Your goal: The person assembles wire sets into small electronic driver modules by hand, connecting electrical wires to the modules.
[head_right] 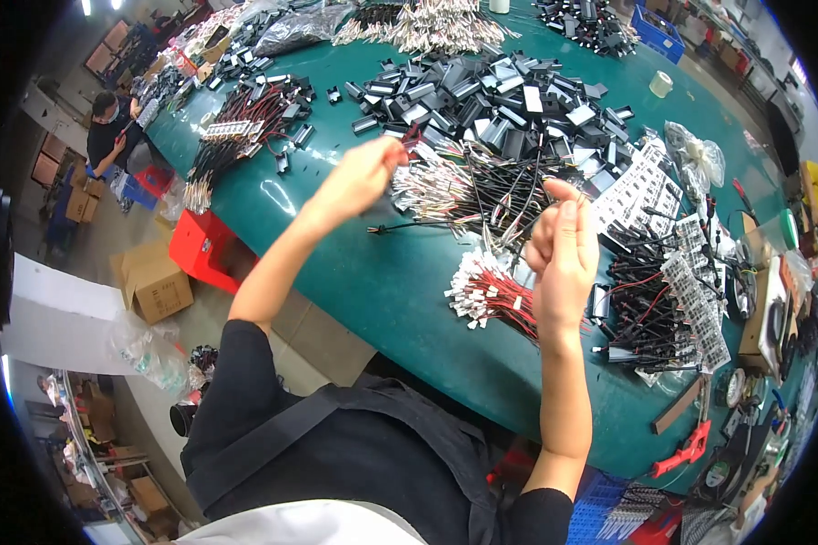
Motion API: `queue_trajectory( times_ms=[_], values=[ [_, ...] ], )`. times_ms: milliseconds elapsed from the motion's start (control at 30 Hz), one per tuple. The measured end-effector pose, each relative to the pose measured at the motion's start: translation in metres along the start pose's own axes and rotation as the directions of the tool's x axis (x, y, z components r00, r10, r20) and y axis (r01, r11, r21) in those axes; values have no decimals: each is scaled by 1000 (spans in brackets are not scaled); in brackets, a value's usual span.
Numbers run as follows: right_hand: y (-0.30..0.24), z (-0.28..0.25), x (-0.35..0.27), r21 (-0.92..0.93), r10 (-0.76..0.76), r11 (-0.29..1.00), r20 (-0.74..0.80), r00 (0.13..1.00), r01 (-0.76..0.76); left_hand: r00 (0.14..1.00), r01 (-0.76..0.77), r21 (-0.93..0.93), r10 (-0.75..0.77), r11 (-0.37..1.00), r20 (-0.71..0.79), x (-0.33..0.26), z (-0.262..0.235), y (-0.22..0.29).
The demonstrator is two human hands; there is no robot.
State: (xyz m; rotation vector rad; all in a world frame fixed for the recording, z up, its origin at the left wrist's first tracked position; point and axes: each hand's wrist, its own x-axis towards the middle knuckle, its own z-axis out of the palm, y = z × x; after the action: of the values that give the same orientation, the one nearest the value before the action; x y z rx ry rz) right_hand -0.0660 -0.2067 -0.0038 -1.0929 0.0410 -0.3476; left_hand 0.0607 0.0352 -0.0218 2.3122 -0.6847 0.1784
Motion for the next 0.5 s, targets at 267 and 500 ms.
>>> queue_trajectory(
  times_ms=[267,500],
  values=[
    [-9,-4,-3,-163,-33,985,119,992,53,903,-377,604,423,702,73,90,42,-87],
    [-12,-10,-2,-173,-49,982,118,992,69,953,-294,479,292,827,79,106,49,-81]
  ],
)
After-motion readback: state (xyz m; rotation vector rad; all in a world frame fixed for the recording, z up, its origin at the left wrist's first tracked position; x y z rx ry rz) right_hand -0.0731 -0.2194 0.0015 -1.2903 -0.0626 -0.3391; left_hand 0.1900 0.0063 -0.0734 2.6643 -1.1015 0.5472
